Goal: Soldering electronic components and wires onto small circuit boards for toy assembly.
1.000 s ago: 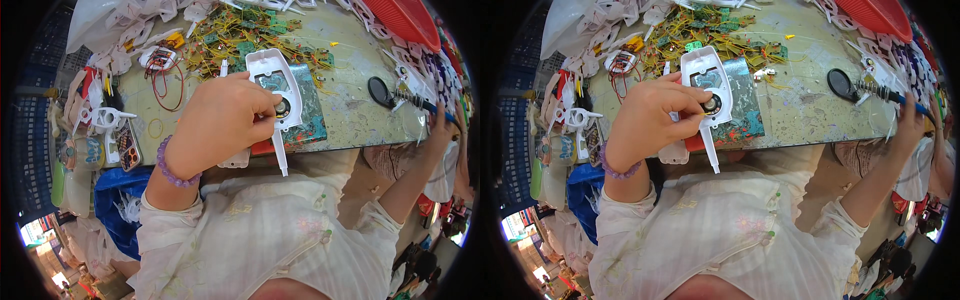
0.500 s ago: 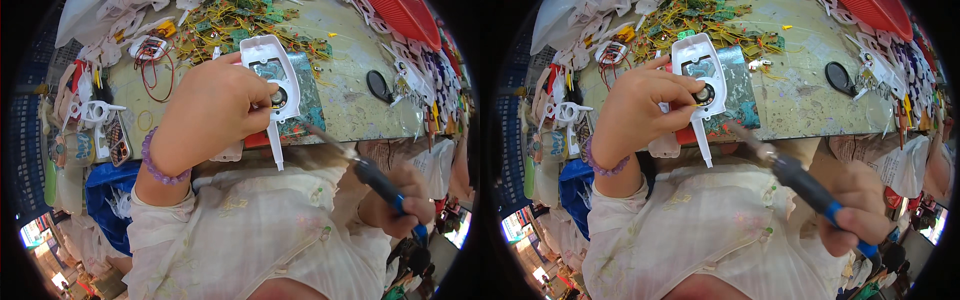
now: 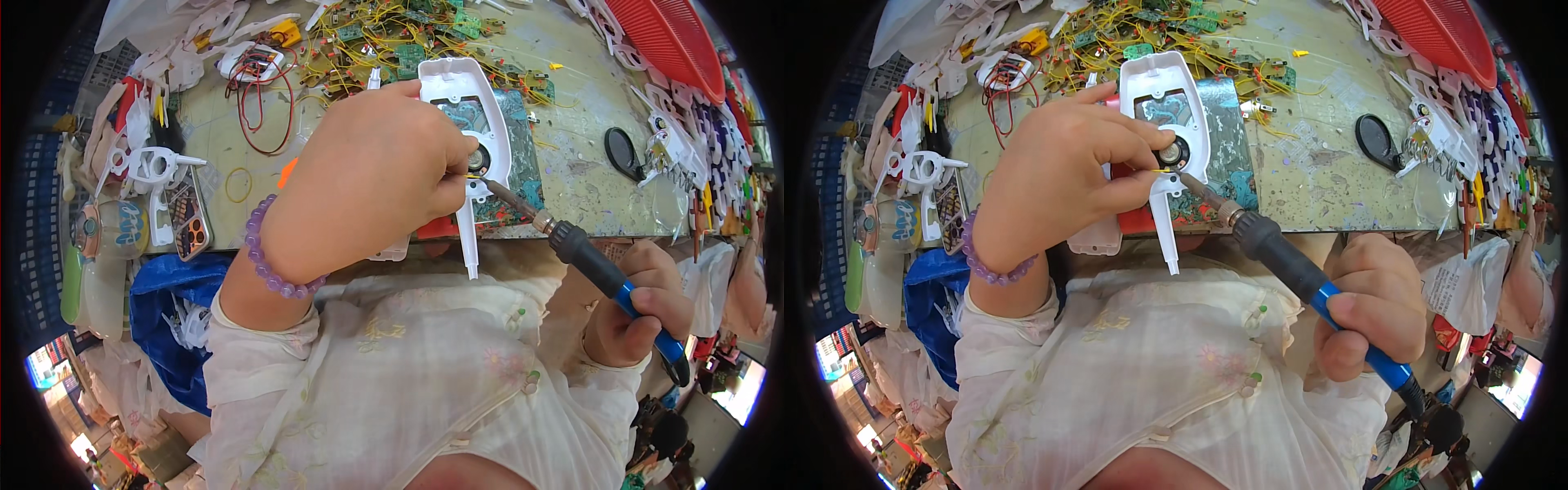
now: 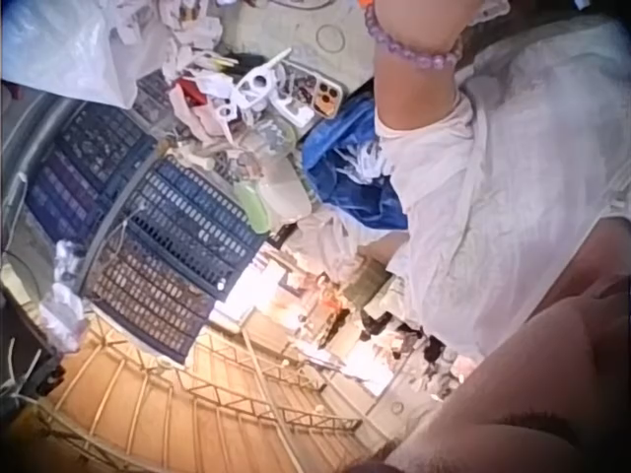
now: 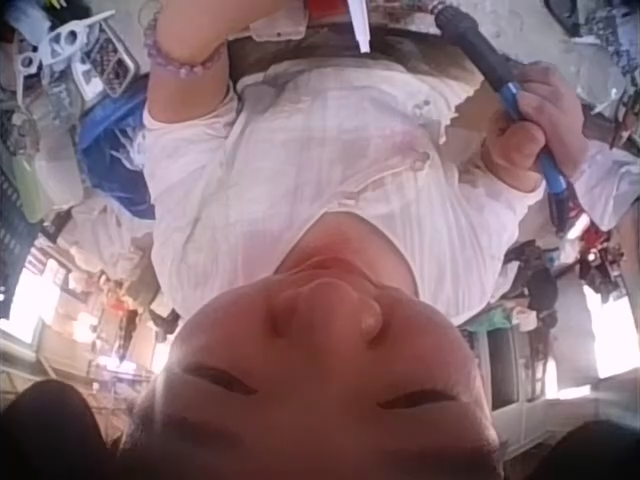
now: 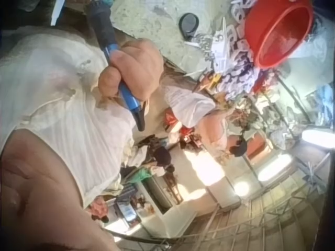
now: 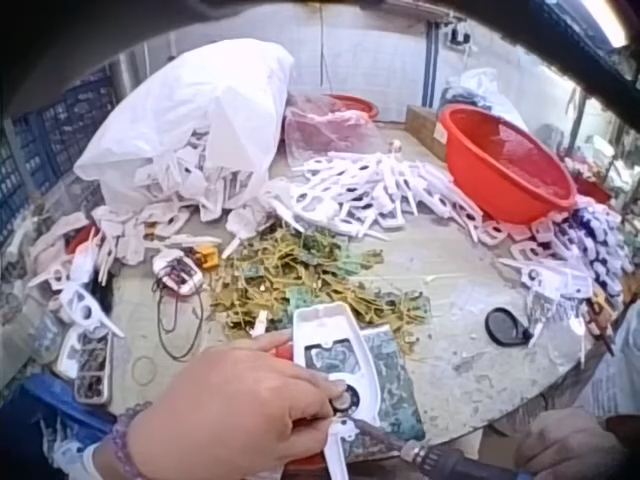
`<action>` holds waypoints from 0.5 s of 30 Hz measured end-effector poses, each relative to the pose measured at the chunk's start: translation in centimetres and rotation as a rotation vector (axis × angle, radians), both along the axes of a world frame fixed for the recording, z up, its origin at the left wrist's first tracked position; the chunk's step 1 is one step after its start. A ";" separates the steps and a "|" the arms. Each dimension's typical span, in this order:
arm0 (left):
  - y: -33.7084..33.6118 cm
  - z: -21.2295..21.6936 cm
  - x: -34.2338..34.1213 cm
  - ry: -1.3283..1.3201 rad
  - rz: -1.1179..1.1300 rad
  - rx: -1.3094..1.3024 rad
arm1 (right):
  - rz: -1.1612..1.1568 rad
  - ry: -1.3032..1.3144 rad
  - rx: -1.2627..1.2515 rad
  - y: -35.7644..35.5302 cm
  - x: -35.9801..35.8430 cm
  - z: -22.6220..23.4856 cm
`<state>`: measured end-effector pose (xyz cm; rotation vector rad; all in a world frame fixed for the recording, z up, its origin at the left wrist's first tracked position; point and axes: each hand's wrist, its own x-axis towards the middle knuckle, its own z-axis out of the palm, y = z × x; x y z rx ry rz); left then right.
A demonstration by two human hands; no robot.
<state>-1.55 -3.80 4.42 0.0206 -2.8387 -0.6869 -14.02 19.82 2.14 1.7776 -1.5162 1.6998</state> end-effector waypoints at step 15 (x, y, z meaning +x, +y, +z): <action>0.1 0.2 -0.2 -0.009 0.019 0.015 | 0.147 0.219 -0.032 -1.1 -0.7 1.3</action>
